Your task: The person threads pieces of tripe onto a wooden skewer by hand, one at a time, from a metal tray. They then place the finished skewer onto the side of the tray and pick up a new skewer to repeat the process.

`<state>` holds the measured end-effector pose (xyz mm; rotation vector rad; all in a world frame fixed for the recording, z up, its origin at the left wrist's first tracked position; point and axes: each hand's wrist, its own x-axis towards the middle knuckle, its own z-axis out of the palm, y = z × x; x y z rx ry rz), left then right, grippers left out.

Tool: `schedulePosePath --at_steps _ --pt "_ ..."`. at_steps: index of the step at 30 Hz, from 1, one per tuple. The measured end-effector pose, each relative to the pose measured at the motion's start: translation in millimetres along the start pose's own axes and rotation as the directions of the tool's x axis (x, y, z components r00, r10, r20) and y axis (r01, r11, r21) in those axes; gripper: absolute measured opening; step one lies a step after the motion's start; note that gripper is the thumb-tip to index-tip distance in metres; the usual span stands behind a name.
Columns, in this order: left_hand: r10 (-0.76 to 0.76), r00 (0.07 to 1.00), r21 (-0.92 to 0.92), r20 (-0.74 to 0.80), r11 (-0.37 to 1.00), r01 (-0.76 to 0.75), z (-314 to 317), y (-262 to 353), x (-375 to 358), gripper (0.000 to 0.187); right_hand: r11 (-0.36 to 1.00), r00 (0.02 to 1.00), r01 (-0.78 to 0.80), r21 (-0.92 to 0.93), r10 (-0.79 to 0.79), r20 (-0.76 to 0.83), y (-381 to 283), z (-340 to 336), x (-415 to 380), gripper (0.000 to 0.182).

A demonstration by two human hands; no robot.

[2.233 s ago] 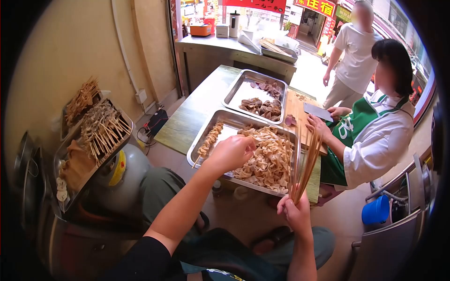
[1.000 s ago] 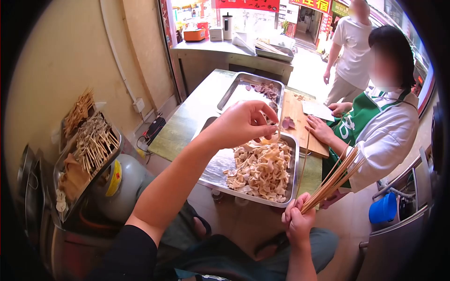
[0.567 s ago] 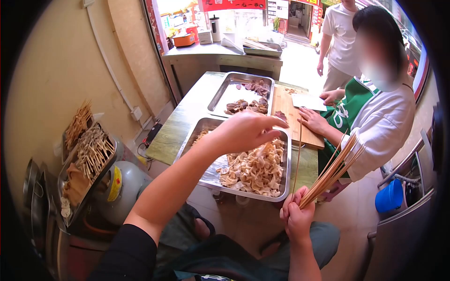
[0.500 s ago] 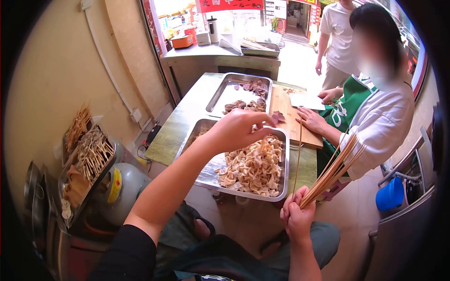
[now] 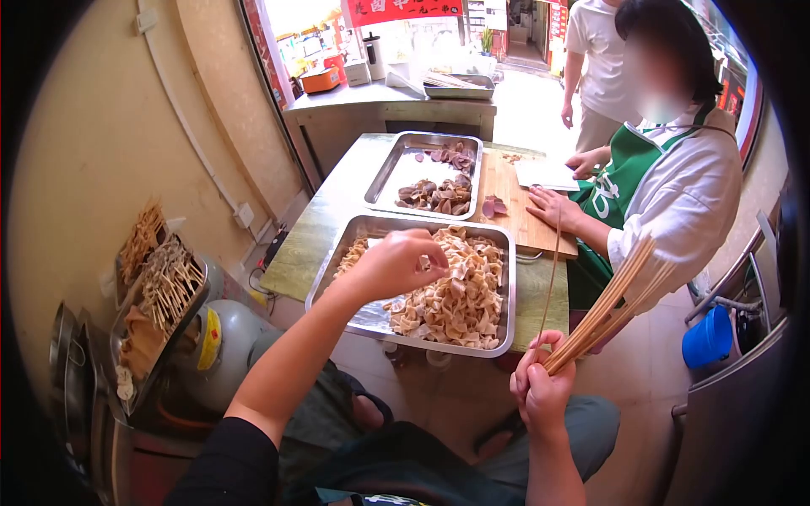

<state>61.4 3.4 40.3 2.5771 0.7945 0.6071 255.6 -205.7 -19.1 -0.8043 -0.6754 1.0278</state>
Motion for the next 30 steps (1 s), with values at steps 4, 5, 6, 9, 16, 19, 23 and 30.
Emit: schedulePosePath --at_steps 4,5,6,9,16,19,23,30 --pt "0.086 0.994 0.116 -0.061 0.990 -0.078 24 1 -4 0.012 1.000 0.999 0.031 0.001 -0.031 -0.043 6 2 -2 0.018" --pt "0.082 0.995 0.149 -0.055 0.986 -0.073 28 0 -4 0.013 1.000 0.999 0.028 -0.001 -0.028 -0.038 8 4 -2 0.018" --pt "0.080 0.995 0.149 -0.061 0.986 -0.070 28 -4 -4 0.013 1.000 0.999 0.023 -0.019 -0.024 -0.049 10 5 -3 0.017" --pt "0.048 0.998 0.035 -0.040 0.998 -0.046 20 -6 -1 0.012 0.999 1.000 -0.019 -0.048 0.018 -0.019 14 2 -6 0.016" --pt "-0.253 0.964 -0.525 -0.082 0.833 0.174 15 -26 -35 0.017 0.897 0.902 -0.430 -0.101 0.433 0.006 44 25 -25 0.015" --pt "-0.215 0.965 -0.566 -0.151 0.819 0.094 20 -29 -48 0.018 0.816 0.816 -0.578 0.001 0.578 0.027 64 38 -40 0.015" --pt "-0.262 0.950 -0.509 -0.168 0.849 0.144 14 -32 -58 0.017 0.782 0.782 -0.623 0.015 0.622 0.030 78 42 -47 0.015" --pt "-0.327 0.923 -0.708 -0.201 0.700 0.094 7 -49 -64 0.016 0.739 0.742 -0.669 -0.082 0.671 -0.013 85 47 -45 0.017"
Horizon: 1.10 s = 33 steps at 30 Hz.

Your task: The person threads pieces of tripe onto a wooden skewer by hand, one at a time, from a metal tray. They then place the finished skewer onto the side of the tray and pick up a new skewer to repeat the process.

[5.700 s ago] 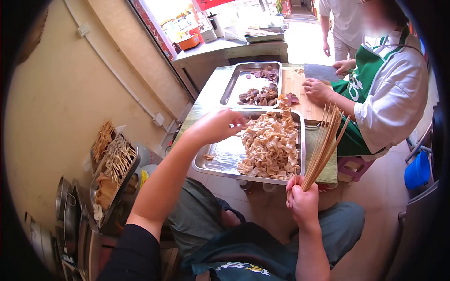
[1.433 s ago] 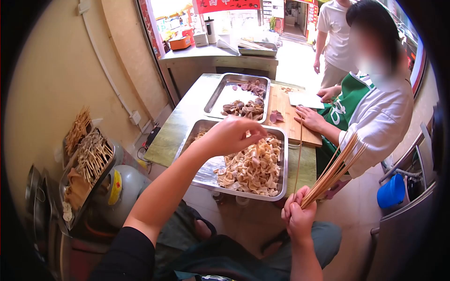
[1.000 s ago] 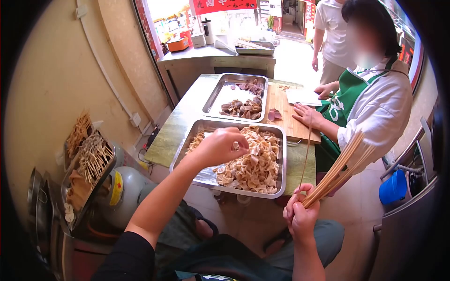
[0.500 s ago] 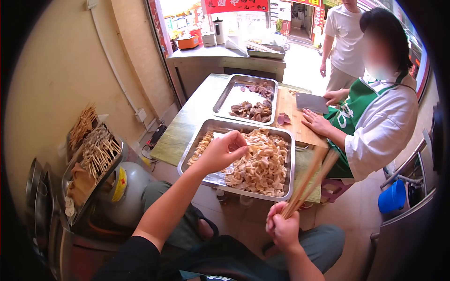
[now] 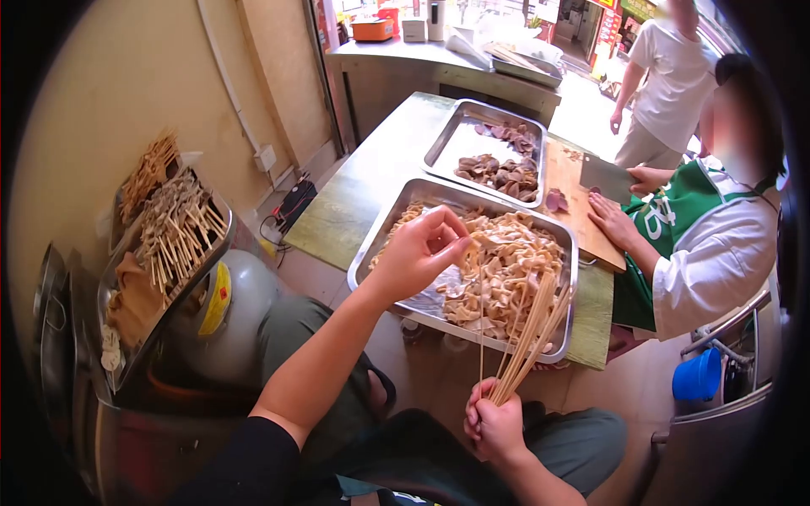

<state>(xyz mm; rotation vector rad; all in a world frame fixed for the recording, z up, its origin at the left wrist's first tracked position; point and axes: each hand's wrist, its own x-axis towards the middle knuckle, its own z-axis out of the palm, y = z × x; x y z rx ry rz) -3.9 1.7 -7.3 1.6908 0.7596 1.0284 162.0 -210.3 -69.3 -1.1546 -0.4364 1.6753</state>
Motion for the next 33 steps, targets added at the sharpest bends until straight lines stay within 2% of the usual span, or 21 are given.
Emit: schedulePosePath --at_steps 6,9,11,15,17,24,27,29,33 --pt "-0.016 0.998 -0.103 -0.062 0.995 0.010 3 2 -3 0.020 1.000 1.000 0.007 -0.021 -0.007 0.022 -2 4 1 0.016" --pt "0.043 0.996 -0.217 -0.075 0.974 -0.058 7 -2 -3 0.019 1.000 1.000 0.015 -0.013 -0.014 0.028 -3 5 2 0.016" --pt "-0.030 0.998 -0.174 -0.052 0.985 0.020 5 -4 -4 0.018 0.999 0.999 0.024 -0.023 -0.023 0.028 -5 7 2 0.017" --pt "-0.083 0.995 -0.115 -0.045 0.990 0.077 6 2 -7 0.019 0.998 0.998 0.048 -0.036 -0.046 0.036 -5 8 1 0.017" --pt "-0.082 0.995 -0.253 -0.059 0.965 0.065 8 1 -8 0.022 0.998 0.998 0.051 -0.040 -0.049 0.033 -4 7 1 0.017" --pt "-0.122 0.992 -0.328 -0.039 0.939 0.102 11 -2 -8 0.026 0.994 0.996 0.087 -0.067 -0.085 0.035 -2 4 1 0.016" --pt "-0.189 0.982 -0.369 -0.019 0.914 0.169 12 -4 -8 0.025 0.981 0.987 0.161 -0.107 -0.159 0.025 1 3 1 0.015" --pt "-0.281 0.959 -0.482 0.043 0.835 0.267 13 -5 -9 0.024 0.980 0.985 0.170 -0.105 -0.168 0.024 2 3 0 0.015" --pt "-0.237 0.968 -0.447 0.081 0.859 0.248 19 -7 -11 0.024 0.987 0.990 0.137 -0.090 -0.135 0.026 -5 6 1 0.014"
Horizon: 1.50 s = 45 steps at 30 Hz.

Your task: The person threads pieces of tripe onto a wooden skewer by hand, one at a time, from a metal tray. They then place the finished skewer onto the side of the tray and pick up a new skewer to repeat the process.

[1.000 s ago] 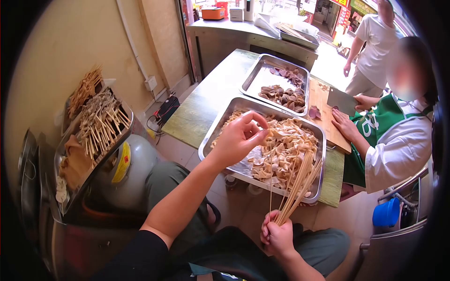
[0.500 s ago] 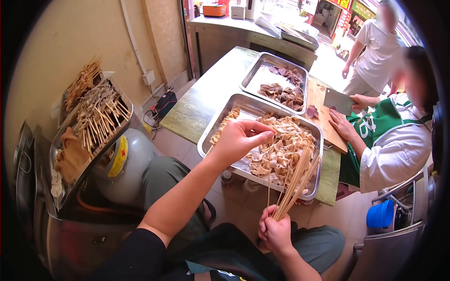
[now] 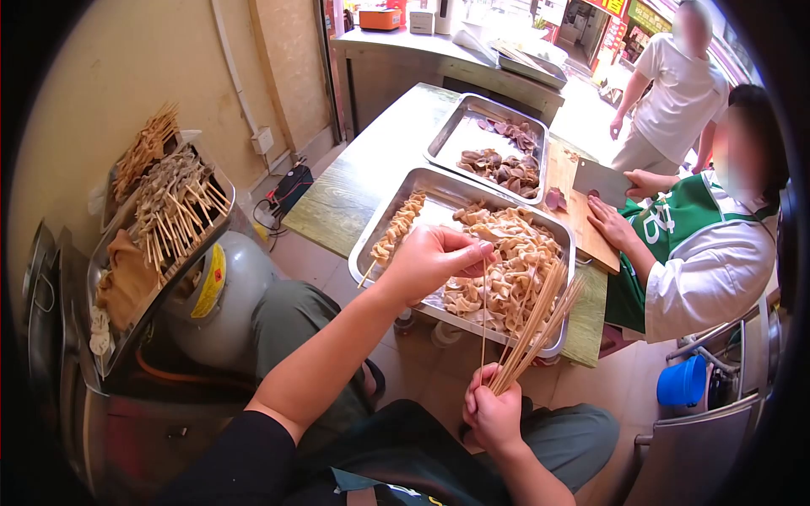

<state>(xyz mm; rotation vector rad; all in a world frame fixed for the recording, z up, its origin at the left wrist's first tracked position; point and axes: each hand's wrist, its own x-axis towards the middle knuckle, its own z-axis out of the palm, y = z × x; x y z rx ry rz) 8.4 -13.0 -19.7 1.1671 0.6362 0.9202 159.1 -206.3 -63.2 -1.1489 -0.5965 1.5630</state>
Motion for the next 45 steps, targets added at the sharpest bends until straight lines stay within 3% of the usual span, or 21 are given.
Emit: schedulePosePath --at_steps 2,6,8,12,14,18,23,27,29,33,38,40,41,43,44,45 --pt "0.005 0.998 0.201 0.058 0.979 -0.016 1 -3 0 0.025 1.000 1.000 -0.002 0.000 0.002 -0.004 -2 1 2 0.014" --pt "-0.008 0.998 0.215 0.058 0.977 -0.005 3 2 -3 0.027 1.000 1.000 0.004 0.012 -0.004 -0.012 -2 0 4 0.014" --pt "0.003 0.997 0.308 0.077 0.951 -0.027 -1 6 -3 0.027 1.000 1.000 0.005 0.009 -0.005 -0.016 -3 1 3 0.014" --pt "0.048 0.989 0.217 0.138 0.973 -0.077 -5 7 -4 0.029 1.000 1.000 0.003 0.011 -0.003 -0.007 -5 -1 2 0.014" --pt "0.240 0.959 0.644 0.149 0.713 -0.278 -4 18 -7 0.031 1.000 1.000 0.008 0.010 -0.008 0.004 -3 -2 2 0.014" --pt "0.175 0.982 0.598 0.072 0.780 -0.183 3 30 -14 0.036 1.000 1.000 0.018 0.009 -0.018 0.012 -2 -3 1 0.015" --pt "0.393 0.919 0.473 -0.021 0.814 -0.337 11 28 -11 0.036 1.000 1.000 0.015 0.020 -0.015 0.010 -1 -2 0 0.015" --pt "0.304 0.952 0.403 0.017 0.870 -0.285 11 18 -11 0.027 0.999 0.999 0.025 0.022 -0.025 -0.033 -3 5 -2 0.016" --pt "0.460 0.888 0.484 0.006 0.776 -0.405 12 14 -10 0.017 1.000 1.000 0.012 0.023 -0.012 0.000 -3 2 -2 0.016" --pt "0.522 0.850 0.575 0.072 0.675 -0.463 12 20 -12 0.013 0.999 1.000 -0.003 0.051 0.003 -0.001 -3 2 -3 0.016" --pt "0.457 0.880 0.603 0.132 0.667 -0.437 13 17 -13 0.011 0.999 1.000 -0.001 0.032 0.002 -0.028 -7 -1 -2 0.015" --pt "0.423 0.848 0.639 0.318 0.565 -0.522 11 7 -11 0.022 1.000 0.999 0.007 0.021 -0.006 -0.037 -10 -4 -1 0.014" --pt "0.424 0.848 0.639 0.318 0.566 -0.522 15 10 -14 0.022 1.000 0.999 0.018 0.023 -0.017 -0.046 -11 -4 -1 0.015" --pt "0.450 0.882 0.552 0.137 0.705 -0.445 26 18 -19 0.024 0.999 0.998 0.030 0.027 -0.029 -0.056 -13 -6 -2 0.015" --pt "0.450 0.882 0.552 0.140 0.704 -0.446 26 18 -20 0.024 0.999 0.998 0.036 0.024 -0.034 -0.055 -14 -7 -2 0.015" --pt "0.450 0.893 0.527 0.002 0.759 -0.384 24 17 -20 0.022 0.999 0.998 0.042 0.022 -0.040 -0.054 -15 -8 -3 0.015"
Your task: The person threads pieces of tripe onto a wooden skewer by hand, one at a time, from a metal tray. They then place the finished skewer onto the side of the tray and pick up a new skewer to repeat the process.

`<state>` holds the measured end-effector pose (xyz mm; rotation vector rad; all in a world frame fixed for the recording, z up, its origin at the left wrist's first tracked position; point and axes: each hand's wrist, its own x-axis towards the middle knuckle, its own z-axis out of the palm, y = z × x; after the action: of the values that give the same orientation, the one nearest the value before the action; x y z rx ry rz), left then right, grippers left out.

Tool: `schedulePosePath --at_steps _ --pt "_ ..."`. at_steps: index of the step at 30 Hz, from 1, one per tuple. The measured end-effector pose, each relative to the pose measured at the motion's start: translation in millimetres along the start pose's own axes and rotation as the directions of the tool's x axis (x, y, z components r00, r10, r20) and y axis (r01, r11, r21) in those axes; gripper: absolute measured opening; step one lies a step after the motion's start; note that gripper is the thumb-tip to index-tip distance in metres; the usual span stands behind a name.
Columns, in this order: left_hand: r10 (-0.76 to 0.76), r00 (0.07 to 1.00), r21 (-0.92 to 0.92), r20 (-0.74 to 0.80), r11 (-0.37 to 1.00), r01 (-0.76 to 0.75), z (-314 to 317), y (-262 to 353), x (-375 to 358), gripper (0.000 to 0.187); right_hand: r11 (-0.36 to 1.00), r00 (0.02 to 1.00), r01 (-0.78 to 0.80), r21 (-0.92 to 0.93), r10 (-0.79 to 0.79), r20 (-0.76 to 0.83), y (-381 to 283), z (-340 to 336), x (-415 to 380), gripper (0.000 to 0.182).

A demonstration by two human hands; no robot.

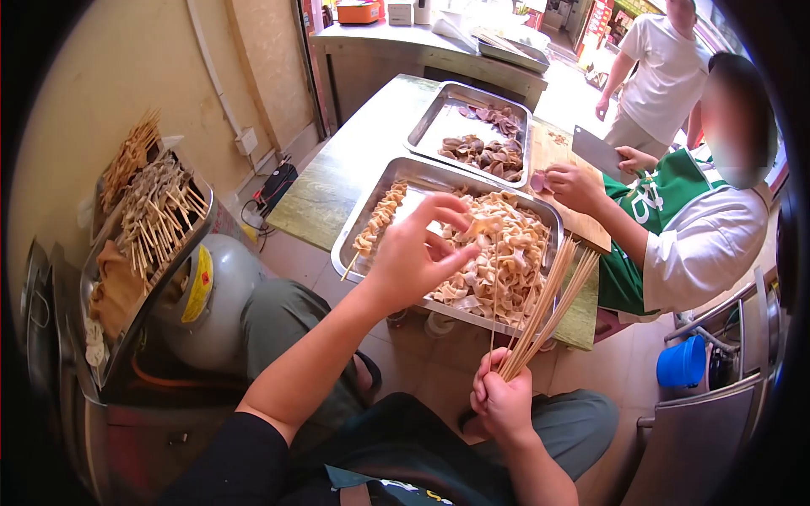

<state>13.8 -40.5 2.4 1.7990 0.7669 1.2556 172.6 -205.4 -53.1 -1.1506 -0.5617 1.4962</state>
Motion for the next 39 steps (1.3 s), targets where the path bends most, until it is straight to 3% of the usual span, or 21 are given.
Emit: schedulePosePath --at_steps 1,2,4,6,8,9,10,12,14,16,22,26,32,36,38,39 --pt "-0.081 0.990 -0.041 -0.113 0.996 0.077 0 -2 -1 0.020 1.000 1.000 0.001 0.002 -0.001 -0.001 0 -1 0 0.015" --pt "-0.081 0.990 -0.040 -0.112 0.996 0.077 0 -5 -2 0.020 1.000 1.000 0.005 0.002 -0.005 0.003 1 -1 0 0.015" --pt "-0.276 0.961 -0.168 0.017 0.947 0.275 0 -13 -3 0.018 1.000 1.000 0.008 0.003 -0.008 0.007 2 -2 0 0.015" --pt "-0.277 0.960 -0.138 0.052 0.950 0.281 0 -16 -4 0.025 1.000 1.000 0.002 -0.005 -0.002 0.004 2 -2 -1 0.015" --pt "-0.434 0.856 -0.331 0.279 0.794 0.510 2 -20 -3 0.033 1.000 1.000 0.002 -0.011 -0.002 0.001 2 -1 -1 0.015" --pt "-0.526 0.758 -0.351 0.386 0.676 0.648 3 -17 -3 0.039 1.000 1.000 0.003 -0.016 -0.003 -0.002 2 -1 -2 0.015" --pt "-0.526 0.758 -0.351 0.386 0.676 0.648 8 -16 -3 0.039 1.000 1.000 0.002 -0.017 -0.003 -0.002 3 -1 -2 0.015" --pt "-0.519 0.796 -0.636 0.312 0.508 0.581 20 -13 -6 0.040 0.999 1.000 0.010 -0.046 -0.010 0.000 4 -1 -3 0.014" --pt "-0.485 0.802 -0.664 0.348 0.477 0.576 21 -13 -6 0.041 0.998 1.000 0.014 -0.069 -0.013 0.006 7 -1 -3 0.014" --pt "-0.523 0.807 -0.756 0.274 0.402 0.517 23 -6 -5 0.038 0.996 1.000 0.017 -0.093 -0.015 0.013 11 -2 -3 0.014" --pt "-0.551 0.827 -0.802 0.113 0.441 0.403 14 -19 -1 0.025 0.986 0.998 0.069 -0.153 -0.066 0.026 17 -1 -1 0.014" --pt "-0.514 0.849 -0.767 0.126 0.492 0.411 14 -23 -3 0.020 0.984 0.996 0.087 -0.153 -0.086 0.010 18 3 -2 0.014" --pt "-0.446 0.854 -0.649 0.269 0.572 0.503 7 -26 -2 0.020 0.987 0.998 0.066 -0.148 -0.065 0.015 15 -1 -2 0.014" --pt "-0.515 0.769 -0.611 0.378 0.485 0.626 7 -25 1 0.032 0.990 0.999 0.050 -0.135 -0.049 0.014 12 -2 -3 0.013" --pt "-0.388 0.765 -0.761 0.514 0.204 0.615 6 -29 2 0.038 0.990 0.999 0.052 -0.127 -0.051 0.014 9 -2 -5 0.013" --pt "-0.328 0.756 -0.739 0.566 0.203 0.642 5 -30 2 0.042 0.991 0.999 0.053 -0.120 -0.051 0.014 7 -1 -5 0.013"
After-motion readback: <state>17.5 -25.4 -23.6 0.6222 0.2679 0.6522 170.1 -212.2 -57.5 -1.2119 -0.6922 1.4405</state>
